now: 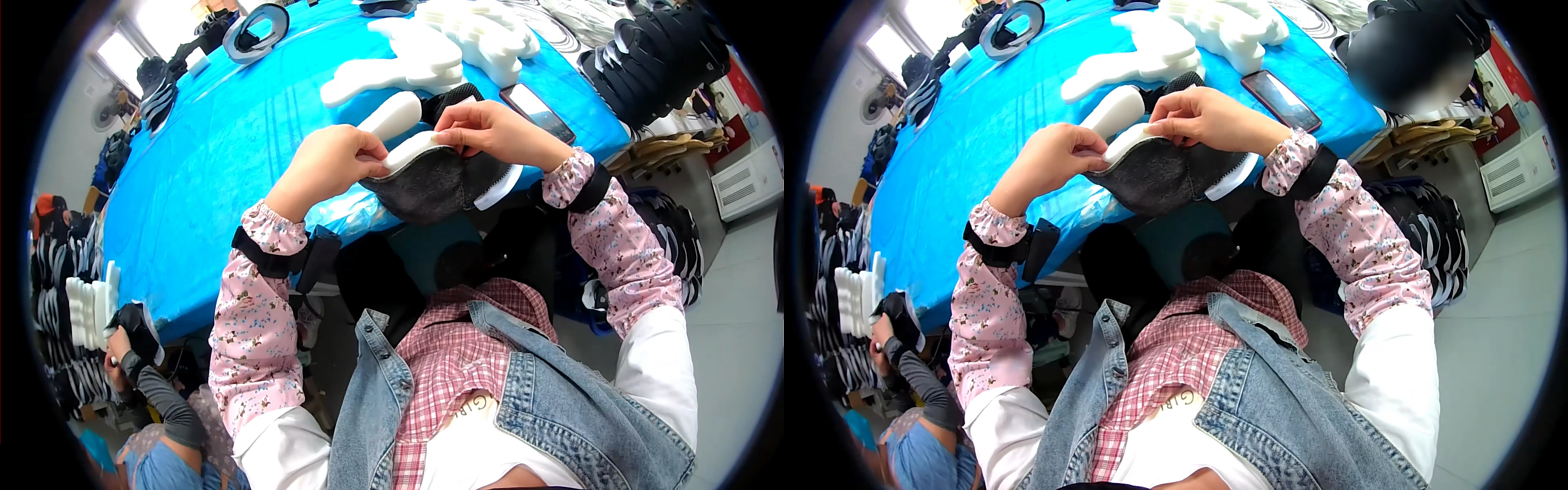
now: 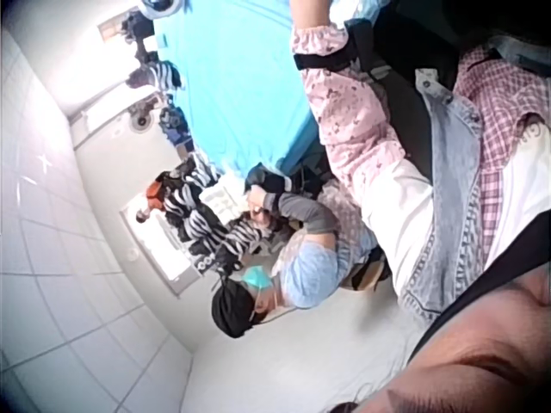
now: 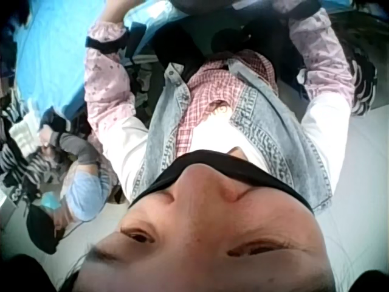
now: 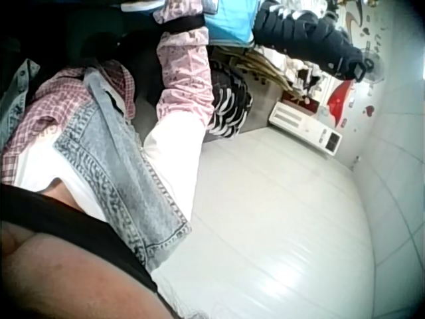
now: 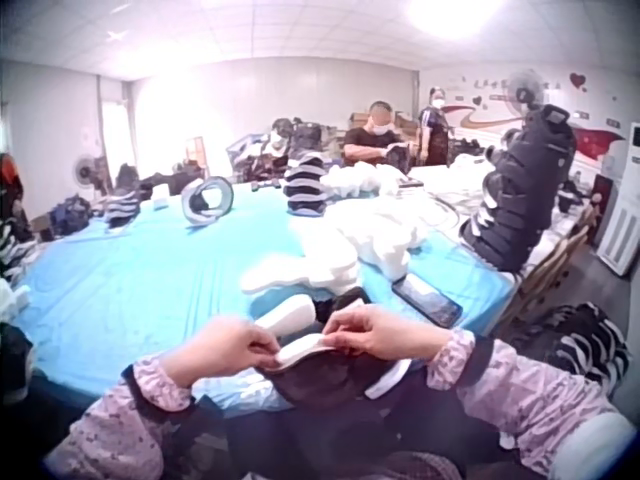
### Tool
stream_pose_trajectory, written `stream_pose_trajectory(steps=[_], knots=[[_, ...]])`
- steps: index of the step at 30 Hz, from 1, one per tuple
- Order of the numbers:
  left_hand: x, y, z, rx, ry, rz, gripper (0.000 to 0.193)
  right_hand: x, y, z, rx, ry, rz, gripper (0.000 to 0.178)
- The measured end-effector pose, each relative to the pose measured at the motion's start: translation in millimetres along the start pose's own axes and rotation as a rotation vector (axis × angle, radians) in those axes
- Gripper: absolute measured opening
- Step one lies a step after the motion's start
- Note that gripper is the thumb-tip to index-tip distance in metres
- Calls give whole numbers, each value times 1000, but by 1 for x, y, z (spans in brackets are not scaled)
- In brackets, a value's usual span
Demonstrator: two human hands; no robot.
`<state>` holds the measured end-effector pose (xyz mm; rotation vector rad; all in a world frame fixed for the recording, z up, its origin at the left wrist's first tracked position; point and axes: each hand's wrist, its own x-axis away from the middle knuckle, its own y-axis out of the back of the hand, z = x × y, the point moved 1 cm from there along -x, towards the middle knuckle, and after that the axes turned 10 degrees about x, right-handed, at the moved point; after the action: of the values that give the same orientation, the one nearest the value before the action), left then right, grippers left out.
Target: The person takes a footwear upper, picks up a white padding component, and inserts the padding into the interior of the shoe upper using their hands. They then press the padding into place and check the interior alignment by hand.
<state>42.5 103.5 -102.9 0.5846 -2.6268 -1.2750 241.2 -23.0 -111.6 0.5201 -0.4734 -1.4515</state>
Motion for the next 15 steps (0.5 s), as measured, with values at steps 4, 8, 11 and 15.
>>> stream_pose_trajectory(steps=[4, 8, 11, 15], knots=[[-3, 1, 5, -30, 1, 71, 19, 3, -3, 0, -3, 56, -29, 24], [3, 3, 23, 89, -260, 186, 21, 3, -6, -3, -151, -28, -56, 24], [8, -4, 20, 173, -325, 168, 22, 3, -2, -11, -116, 16, -3, 26], [21, -30, 3, -129, -353, -147, 29, 12, -13, 15, 411, 153, -152, 26]])
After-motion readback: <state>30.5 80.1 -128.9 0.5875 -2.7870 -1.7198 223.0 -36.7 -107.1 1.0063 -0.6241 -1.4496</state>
